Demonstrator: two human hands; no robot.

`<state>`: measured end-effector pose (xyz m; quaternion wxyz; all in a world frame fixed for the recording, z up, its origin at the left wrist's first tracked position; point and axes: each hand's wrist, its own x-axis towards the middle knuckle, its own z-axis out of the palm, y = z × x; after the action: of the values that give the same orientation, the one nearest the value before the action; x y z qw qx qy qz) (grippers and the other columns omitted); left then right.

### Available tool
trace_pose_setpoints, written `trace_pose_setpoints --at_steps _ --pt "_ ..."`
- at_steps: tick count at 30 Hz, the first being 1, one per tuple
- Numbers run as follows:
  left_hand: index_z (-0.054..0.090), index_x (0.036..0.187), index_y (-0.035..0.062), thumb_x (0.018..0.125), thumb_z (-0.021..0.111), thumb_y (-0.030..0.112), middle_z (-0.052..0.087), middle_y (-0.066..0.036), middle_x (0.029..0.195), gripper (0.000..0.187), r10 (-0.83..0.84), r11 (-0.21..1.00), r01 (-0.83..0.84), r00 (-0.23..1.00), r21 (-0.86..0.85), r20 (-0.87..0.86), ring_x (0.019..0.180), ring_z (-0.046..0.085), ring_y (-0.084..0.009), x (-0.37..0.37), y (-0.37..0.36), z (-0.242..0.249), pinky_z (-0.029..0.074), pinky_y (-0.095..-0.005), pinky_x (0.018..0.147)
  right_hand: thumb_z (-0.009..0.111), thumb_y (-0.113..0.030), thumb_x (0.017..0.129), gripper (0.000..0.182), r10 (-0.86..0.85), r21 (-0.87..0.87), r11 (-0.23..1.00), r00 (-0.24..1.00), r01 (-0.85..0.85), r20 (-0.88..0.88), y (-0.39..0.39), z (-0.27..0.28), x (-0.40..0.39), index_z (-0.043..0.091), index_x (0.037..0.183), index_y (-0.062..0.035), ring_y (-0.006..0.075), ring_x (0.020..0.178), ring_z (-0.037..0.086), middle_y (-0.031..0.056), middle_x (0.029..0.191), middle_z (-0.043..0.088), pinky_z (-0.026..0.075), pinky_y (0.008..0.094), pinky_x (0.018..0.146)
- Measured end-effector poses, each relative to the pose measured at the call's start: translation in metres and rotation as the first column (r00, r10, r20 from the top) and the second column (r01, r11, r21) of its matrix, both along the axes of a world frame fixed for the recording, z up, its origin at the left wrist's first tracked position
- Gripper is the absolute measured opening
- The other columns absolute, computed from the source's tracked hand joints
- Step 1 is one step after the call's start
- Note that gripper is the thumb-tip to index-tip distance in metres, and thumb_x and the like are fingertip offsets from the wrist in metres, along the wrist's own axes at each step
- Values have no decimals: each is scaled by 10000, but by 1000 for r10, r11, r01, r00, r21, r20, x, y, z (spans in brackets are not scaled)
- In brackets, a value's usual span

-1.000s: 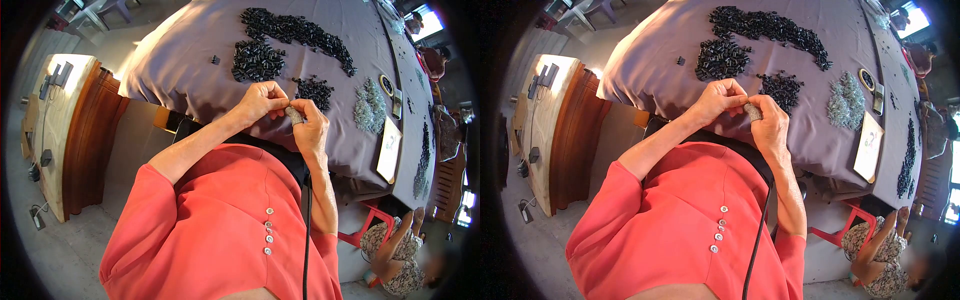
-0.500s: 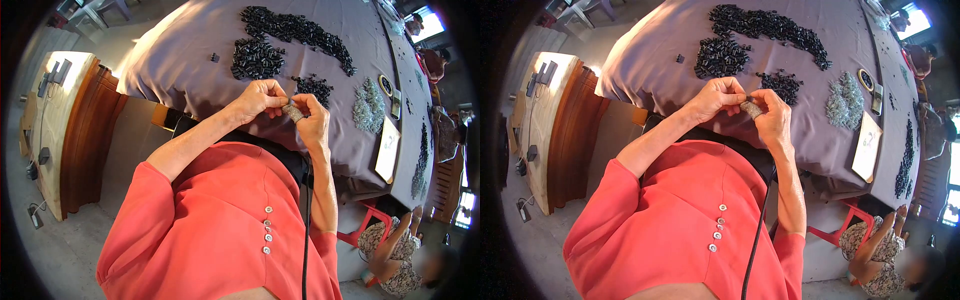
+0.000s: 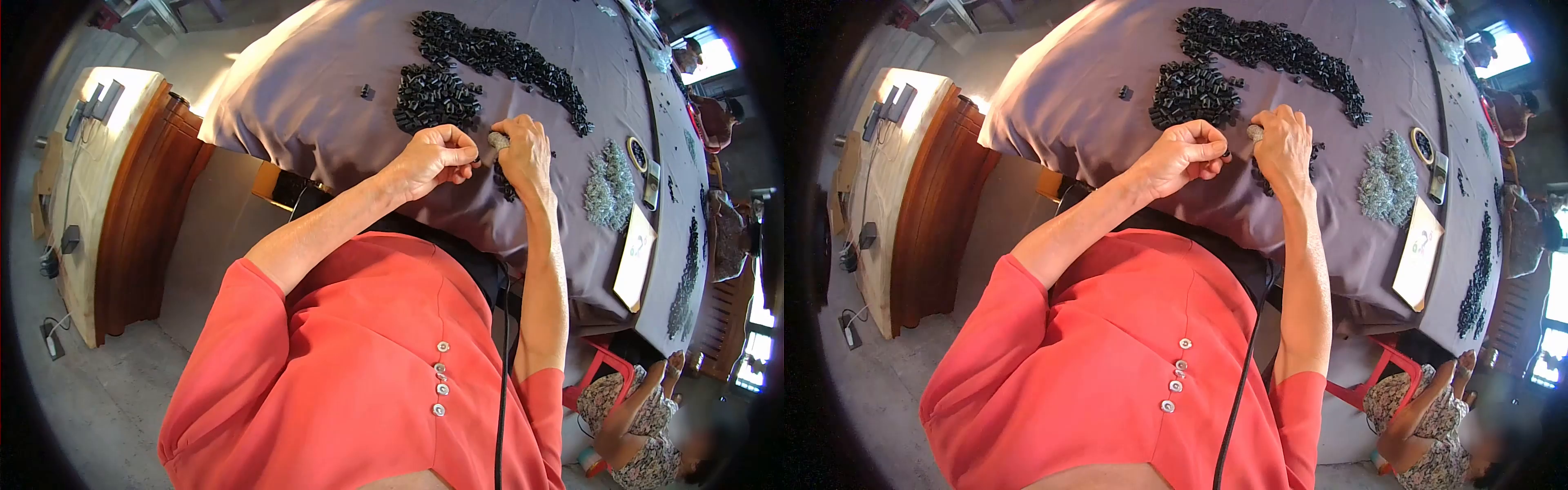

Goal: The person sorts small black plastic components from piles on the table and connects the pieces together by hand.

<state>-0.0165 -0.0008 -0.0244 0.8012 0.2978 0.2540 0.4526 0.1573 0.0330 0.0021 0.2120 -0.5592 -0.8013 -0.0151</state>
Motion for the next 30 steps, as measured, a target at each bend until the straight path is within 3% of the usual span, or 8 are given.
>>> trace_pose_setpoints --at_steps 2,5,8,11,12,15,24,30 --pt "537 834 38 828 603 53 582 -96 786 67 -10 1000 10 1000 28 20 625 551 -118 1 1 -1 436 -233 552 551 -1 671 190 8 -21 1000 999 -7 33 -2 6 0 626 832 -68 292 848 506 93 863 564 392 391 729" --pt "555 876 32 831 598 56 586 -84 795 67 -9 1000 8 999 30 31 629 553 -114 2 2 -5 442 -234 557 557 -11 678 174 51 95 994 998 -48 -24 -5 6 3 599 839 -62 291 853 489 98 865 555 374 397 720" --pt "579 935 24 835 594 61 596 -71 809 108 -12 1000 12 1000 -16 19 642 561 -115 2 0 -1 452 -233 571 535 18 688 195 101 188 980 982 -70 -160 -9 10 11 586 862 -54 264 806 531 102 817 568 398 369 694" --pt "591 977 14 836 592 66 612 -70 828 150 -20 1000 19 1000 -20 -16 666 580 -125 3 0 0 480 -247 604 497 56 688 233 -95 -145 989 814 13 -573 -29 19 21 581 879 -48 224 720 578 104 754 584 431 322 641" --pt "593 975 11 834 594 66 615 -73 833 151 -28 999 27 999 -29 -36 675 588 -131 4 1 1 489 -250 613 501 76 741 198 -104 -147 989 753 10 -650 -34 16 25 576 890 -29 157 645 589 79 715 599 441 255 584" --pt "595 955 -4 826 604 69 623 -85 833 148 -39 996 32 996 -79 -85 691 611 -149 8 2 6 514 -257 626 530 59 791 126 -165 -273 954 539 -126 -826 -55 19 29 572 888 -11 112 653 580 50 744 601 447 224 591" --pt "601 944 12 825 616 103 631 -72 831 151 -5 1000 1 986 -19 -167 667 610 -132 20 -10 11 506 -235 611 470 106 813 226 -195 -319 893 365 -318 -910 -79 6 15 526 1028 69 145 753 606 119 917 602 486 248 703" --pt "602 927 38 834 616 137 598 -22 757 136 9 997 5 981 75 -194 596 536 -84 20 -12 10 425 -194 533 523 64 823 153 -256 -343 887 289 -308 -922 -82 12 13 535 976 61 155 731 616 117 864 610 497 255 690"
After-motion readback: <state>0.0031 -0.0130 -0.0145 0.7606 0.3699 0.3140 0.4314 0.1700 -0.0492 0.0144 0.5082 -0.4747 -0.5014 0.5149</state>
